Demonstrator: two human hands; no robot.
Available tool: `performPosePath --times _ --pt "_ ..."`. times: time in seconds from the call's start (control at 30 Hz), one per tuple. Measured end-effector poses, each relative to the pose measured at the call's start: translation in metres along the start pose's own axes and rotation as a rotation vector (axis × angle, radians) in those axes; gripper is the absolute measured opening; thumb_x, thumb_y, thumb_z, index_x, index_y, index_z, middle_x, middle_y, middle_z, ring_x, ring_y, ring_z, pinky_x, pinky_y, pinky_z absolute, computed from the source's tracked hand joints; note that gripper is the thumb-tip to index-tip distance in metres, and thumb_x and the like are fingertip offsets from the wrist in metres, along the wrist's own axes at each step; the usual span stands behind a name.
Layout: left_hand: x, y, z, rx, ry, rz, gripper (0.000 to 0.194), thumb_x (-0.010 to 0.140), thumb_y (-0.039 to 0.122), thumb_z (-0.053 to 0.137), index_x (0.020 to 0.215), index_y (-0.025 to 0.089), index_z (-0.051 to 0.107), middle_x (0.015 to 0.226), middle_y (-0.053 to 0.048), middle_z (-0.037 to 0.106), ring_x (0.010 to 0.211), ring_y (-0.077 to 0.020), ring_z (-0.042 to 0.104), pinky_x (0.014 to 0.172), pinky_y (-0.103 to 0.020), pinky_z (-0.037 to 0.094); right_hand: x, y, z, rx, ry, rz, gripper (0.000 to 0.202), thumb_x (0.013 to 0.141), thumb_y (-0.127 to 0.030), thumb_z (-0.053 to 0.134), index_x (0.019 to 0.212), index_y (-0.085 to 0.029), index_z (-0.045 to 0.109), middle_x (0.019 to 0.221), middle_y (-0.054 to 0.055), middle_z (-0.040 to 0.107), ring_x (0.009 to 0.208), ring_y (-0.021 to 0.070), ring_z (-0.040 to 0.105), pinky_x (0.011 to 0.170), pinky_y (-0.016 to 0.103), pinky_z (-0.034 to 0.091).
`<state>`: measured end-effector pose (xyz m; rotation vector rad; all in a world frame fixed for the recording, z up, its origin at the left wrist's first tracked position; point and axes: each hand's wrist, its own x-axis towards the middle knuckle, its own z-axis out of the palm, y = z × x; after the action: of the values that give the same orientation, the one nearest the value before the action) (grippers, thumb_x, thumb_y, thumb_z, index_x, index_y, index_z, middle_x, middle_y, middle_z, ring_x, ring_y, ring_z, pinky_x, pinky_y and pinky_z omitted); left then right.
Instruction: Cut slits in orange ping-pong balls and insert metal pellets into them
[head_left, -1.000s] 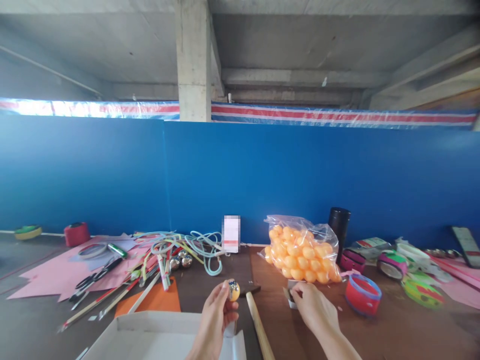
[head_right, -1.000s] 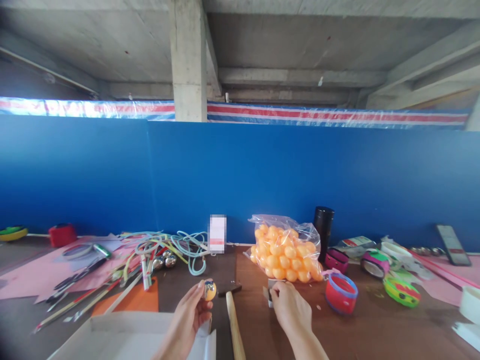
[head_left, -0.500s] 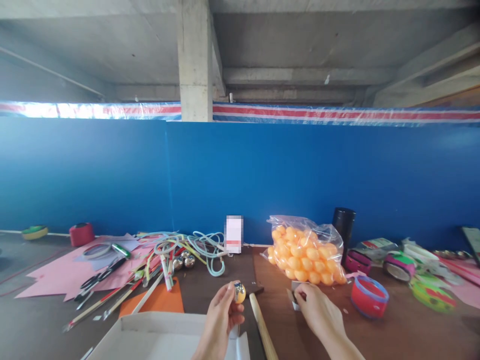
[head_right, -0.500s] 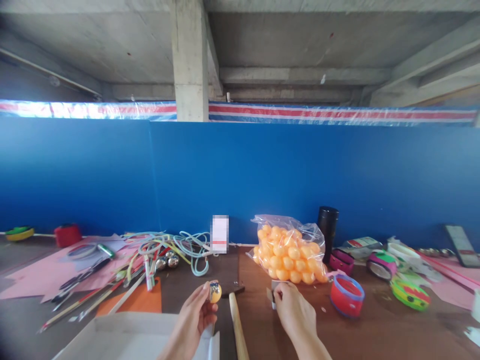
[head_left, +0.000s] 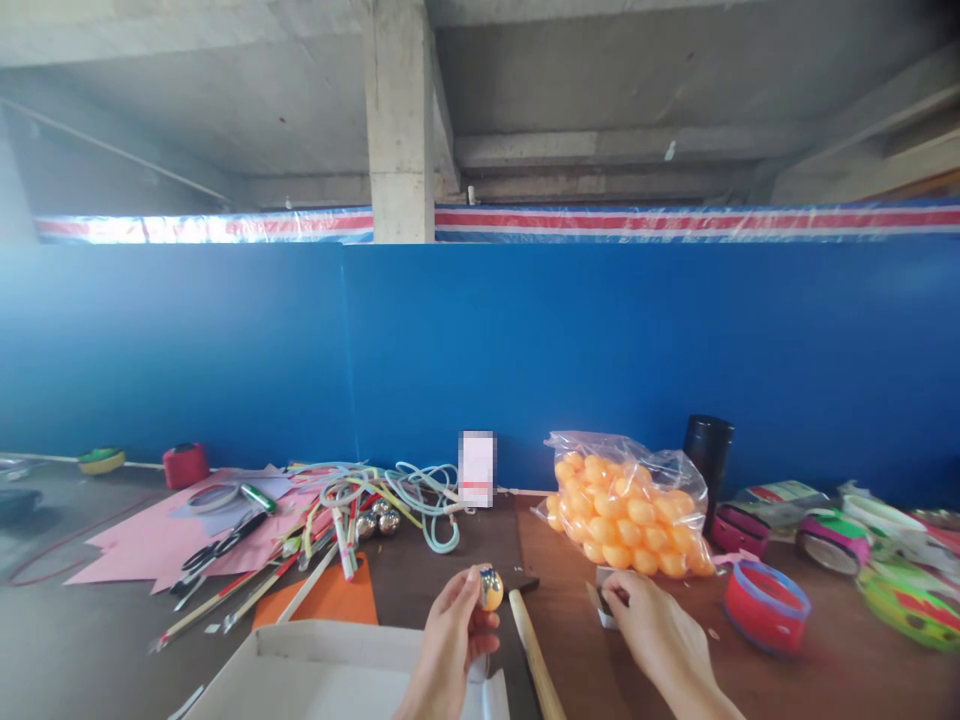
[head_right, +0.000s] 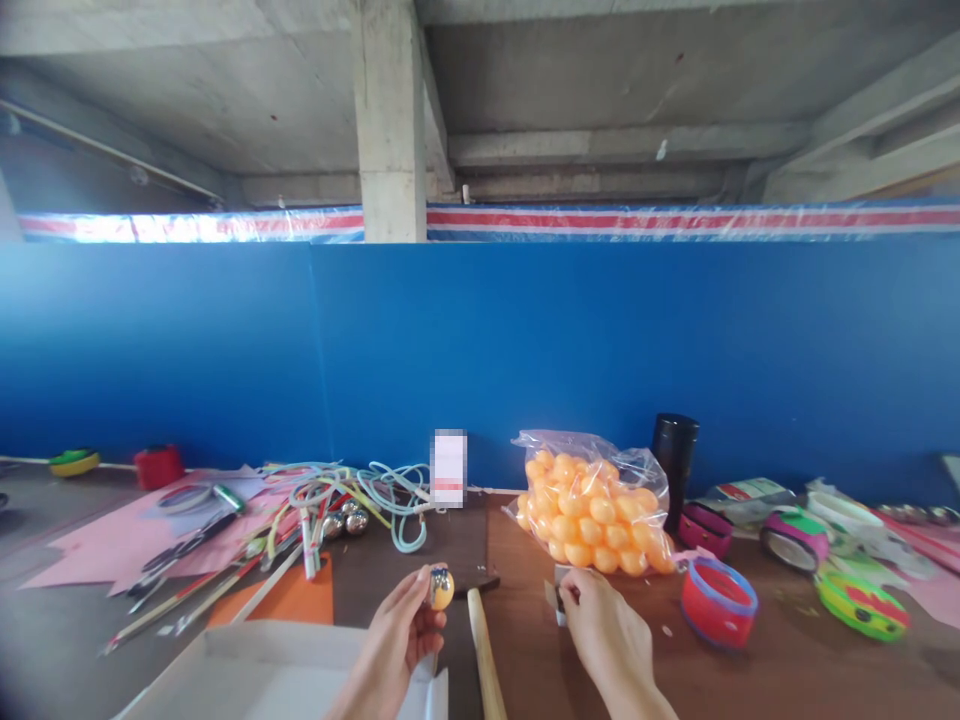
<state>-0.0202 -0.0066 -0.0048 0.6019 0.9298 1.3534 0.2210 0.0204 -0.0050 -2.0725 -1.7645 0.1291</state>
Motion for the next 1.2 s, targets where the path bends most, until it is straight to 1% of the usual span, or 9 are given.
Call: performPosePath --times 0.13,0.23,0.4,0.5,0.77,0.9,1.2 --pt "0.0013 -0.0026 -0.0005 0.003 -0.011 0.005 0.039 0.068 0.042 0.065 0.096 0.015 0.061 0.07 -0.002 0.059 0.053 -0.0088 0.055 0.044 -0.019 0.043 -0.0011 -0.0002 -0.0009 0.005 0.006 0.011 0.016 0.08 -0.032 0.046 0.073 -0.029 0.061 0.087 -0.002 0.069 0.076 0.0185 0.064 0.05 0.023 0.032" --pt "0.0036 -0.0048 -0.0015 0.01 0.009 -0.012 0.04 0.067 0.042 0.066 0.096 0.016 0.061 0.07 -0.002 0.059 0.052 -0.009 0.055 0.044 -0.019 0.043 -0.0024 -0.0015 -0.0009 0.003 0.011 0.012 0.018 0.08 -0.031 0.046 0.072 -0.028 0.061 0.088 -0.001 0.068 0.074 0.0176 0.064 0.05 0.022 0.032" --pt "0.0068 -0.0086 -0.0039 0.013 -0.002 0.019 0.043 0.068 0.045 0.063 0.1 0.016 0.06 0.074 -0.003 0.06 0.055 -0.0089 0.055 0.045 -0.02 0.044 -0.0033 -0.0028 -0.0007 0.011 0.02 -0.009 0.022 0.082 -0.031 0.043 0.07 -0.027 0.061 0.091 -0.001 0.068 0.073 0.0165 0.064 0.051 0.023 0.032" --pt "0.0068 -0.0099 -0.0041 0.013 0.0 0.013 0.044 0.068 0.045 0.064 0.1 0.015 0.06 0.074 -0.003 0.06 0.054 -0.0082 0.055 0.045 -0.019 0.044 -0.0033 -0.0023 -0.0001 0.023 0.019 -0.021 0.021 0.082 -0.032 0.044 0.071 -0.028 0.061 0.091 -0.002 0.068 0.075 0.0167 0.064 0.051 0.022 0.033" --pt "0.0062 -0.009 -0.0028 0.021 -0.017 0.008 0.044 0.069 0.046 0.063 0.099 0.014 0.059 0.074 -0.003 0.059 0.055 -0.0081 0.054 0.045 -0.019 0.043 -0.0015 -0.0005 0.0006 0.043 0.009 -0.014 0.016 0.08 -0.03 0.046 0.075 -0.029 0.061 0.089 -0.001 0.07 0.077 0.0191 0.064 0.051 0.023 0.033" --pt "0.0059 -0.0087 -0.0028 0.026 -0.025 0.004 0.044 0.069 0.046 0.063 0.101 0.015 0.058 0.075 -0.003 0.059 0.055 -0.0081 0.054 0.045 -0.019 0.043 -0.0024 -0.0008 0.0002 0.037 0.014 -0.024 0.017 0.081 -0.03 0.044 0.074 -0.029 0.06 0.088 -0.001 0.07 0.076 0.0198 0.064 0.052 0.024 0.033" --pt "0.006 -0.0055 0.0009 0.034 -0.018 0.007 0.041 0.069 0.044 0.063 0.097 0.015 0.059 0.071 -0.001 0.057 0.054 -0.0082 0.053 0.044 -0.019 0.042 -0.0001 0.0023 0.005 0.048 -0.003 -0.032 0.011 0.08 -0.027 0.044 0.079 -0.029 0.054 0.09 -0.002 0.069 0.079 0.02 0.064 0.053 0.024 0.034"
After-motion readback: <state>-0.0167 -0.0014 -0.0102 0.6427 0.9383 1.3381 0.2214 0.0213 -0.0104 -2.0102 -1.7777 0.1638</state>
